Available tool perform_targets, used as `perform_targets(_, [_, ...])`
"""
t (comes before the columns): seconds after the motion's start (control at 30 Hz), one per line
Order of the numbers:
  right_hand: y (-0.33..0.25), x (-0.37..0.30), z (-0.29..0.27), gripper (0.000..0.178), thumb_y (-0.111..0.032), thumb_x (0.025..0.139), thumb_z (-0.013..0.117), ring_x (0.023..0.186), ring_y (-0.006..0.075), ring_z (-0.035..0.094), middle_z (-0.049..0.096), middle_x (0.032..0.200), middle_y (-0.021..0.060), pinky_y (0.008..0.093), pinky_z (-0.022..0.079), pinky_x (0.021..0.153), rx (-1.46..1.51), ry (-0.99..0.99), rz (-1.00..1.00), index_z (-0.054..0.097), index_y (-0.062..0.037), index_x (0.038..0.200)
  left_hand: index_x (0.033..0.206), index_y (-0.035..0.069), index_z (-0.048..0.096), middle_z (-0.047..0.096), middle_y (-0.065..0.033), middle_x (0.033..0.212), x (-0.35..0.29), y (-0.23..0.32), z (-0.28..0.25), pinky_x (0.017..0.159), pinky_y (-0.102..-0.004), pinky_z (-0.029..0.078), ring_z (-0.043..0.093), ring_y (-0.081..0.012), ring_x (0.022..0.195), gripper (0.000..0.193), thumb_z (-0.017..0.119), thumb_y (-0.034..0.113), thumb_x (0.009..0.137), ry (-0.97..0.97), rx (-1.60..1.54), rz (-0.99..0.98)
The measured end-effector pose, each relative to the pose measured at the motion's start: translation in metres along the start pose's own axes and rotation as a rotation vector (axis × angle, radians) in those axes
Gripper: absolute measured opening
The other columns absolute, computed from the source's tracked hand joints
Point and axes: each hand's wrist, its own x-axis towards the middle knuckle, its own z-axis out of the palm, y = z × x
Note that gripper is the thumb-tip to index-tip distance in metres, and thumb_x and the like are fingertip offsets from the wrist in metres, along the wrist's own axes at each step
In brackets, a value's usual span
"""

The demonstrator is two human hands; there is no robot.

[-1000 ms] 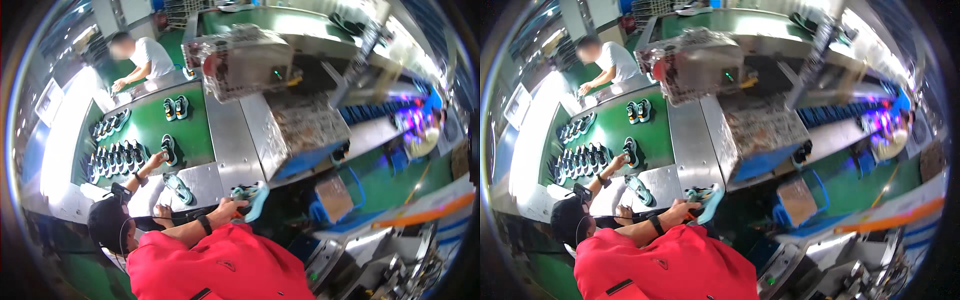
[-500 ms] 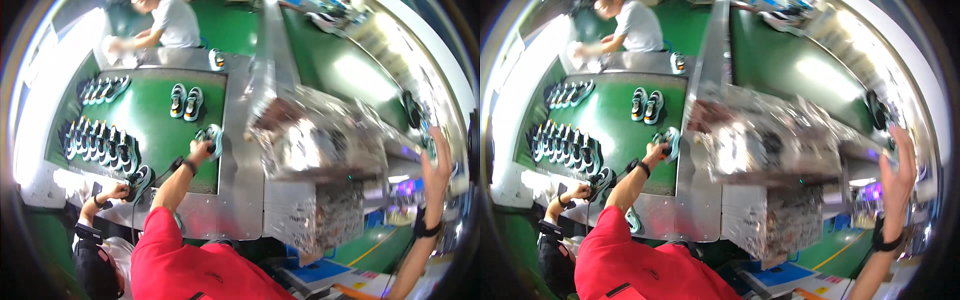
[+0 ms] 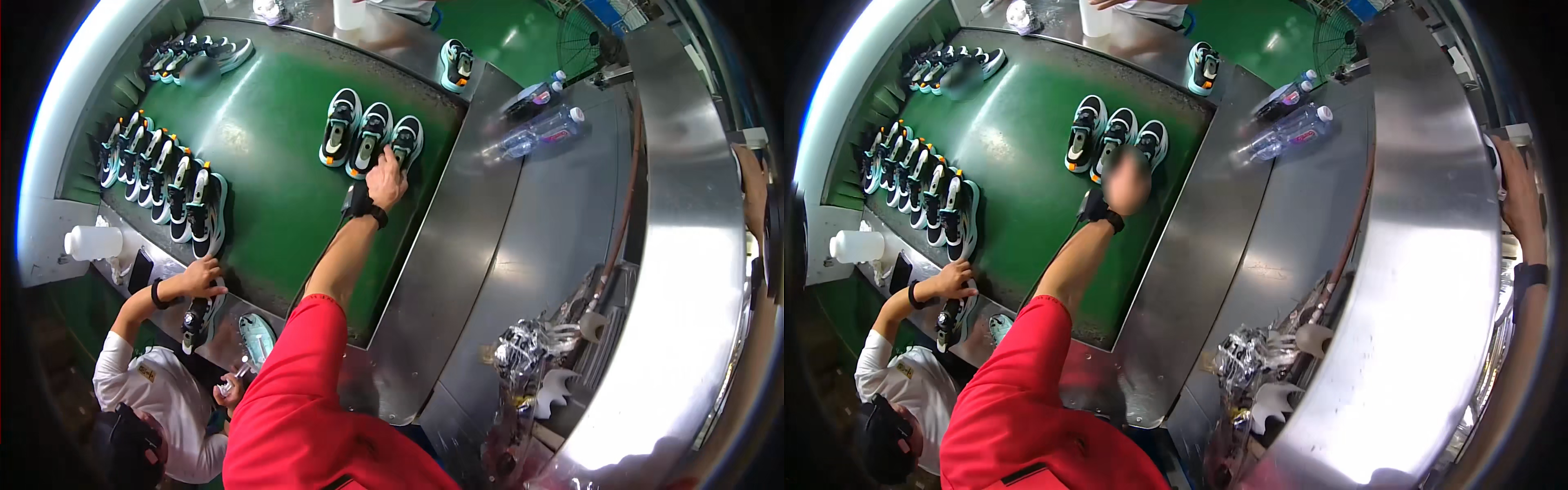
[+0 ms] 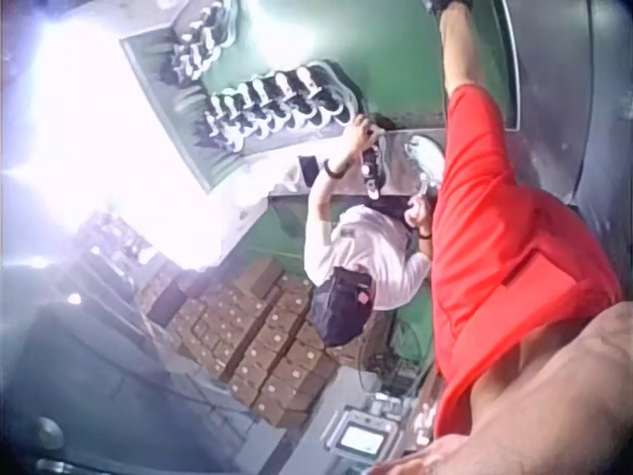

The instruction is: Operates machinery and uses a handheld scanner to process shoes on a factory assembly line.

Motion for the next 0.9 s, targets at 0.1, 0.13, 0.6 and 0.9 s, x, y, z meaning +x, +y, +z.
perform_targets(0.1, [0.015, -0.002, 0.030, 0.069, 0.004, 0.076, 0.063, 0.131, 0.0330, 0.044, 0.049, 0.139, 0.0135, 0.0434, 0.032, 0.111, 0.142, 0.081, -0.057, 0.042, -0.0105, 0.140, 0.130, -0.004, 0.035, 0.062, -0.0238, 0.096, 0.017, -0.002, 0.001, 0.065, -0.0499, 0.054, 0.066, -0.0402, 0.076, 0.066, 0.069, 0.022, 0.079, -0.029, 0.034, -0.020])
perform_targets(0.13, [0.020, -0.012, 0.033, 0.065, 0.003, 0.078, 0.062, 0.130, 0.0341, 0.045, 0.051, 0.137, 0.0149, 0.0436, 0.034, 0.109, -0.027, 0.099, -0.045, 0.044, -0.0094, 0.139, 0.130, -0.005, 0.035, 0.062, -0.0250, 0.099, 0.019, 0.005, 0.002, 0.068, -0.0502, 0.054, 0.066, -0.0420, 0.079, 0.066, 0.069, 0.022, 0.079, -0.073, 0.017, -0.031])
perform_targets(0.6, [-0.073, -0.251, -0.182, 0.051, -0.033, 0.062, 0.078, 0.087, 0.0405, 0.063, 0.066, 0.089, 0.0231, 0.0455, 0.050, 0.081, 0.478, 0.221, 0.721, 0.065, 0.0031, 0.095, 0.113, -0.009, 0.063, 0.071, -0.0103, 0.097, -0.349, 0.112, -0.191, 0.075, -0.0331, 0.055, 0.065, -0.0168, 0.085, 0.032, 0.068, 0.013, 0.090, -1.107, -0.853, -0.029])
perform_targets(0.9, [-0.237, -0.538, -0.377, 0.053, -0.026, 0.057, 0.086, 0.081, 0.0212, 0.066, 0.069, 0.087, 0.0147, 0.0311, 0.050, 0.075, 0.766, 0.313, 1.222, 0.067, 0.0042, 0.096, 0.150, -0.004, 0.017, 0.032, -0.0224, 0.151, -0.456, 0.343, -0.293, 0.117, -0.0455, 0.021, 0.030, -0.0327, 0.142, 0.103, 0.080, 0.037, 0.079, -1.569, -1.372, 0.751])
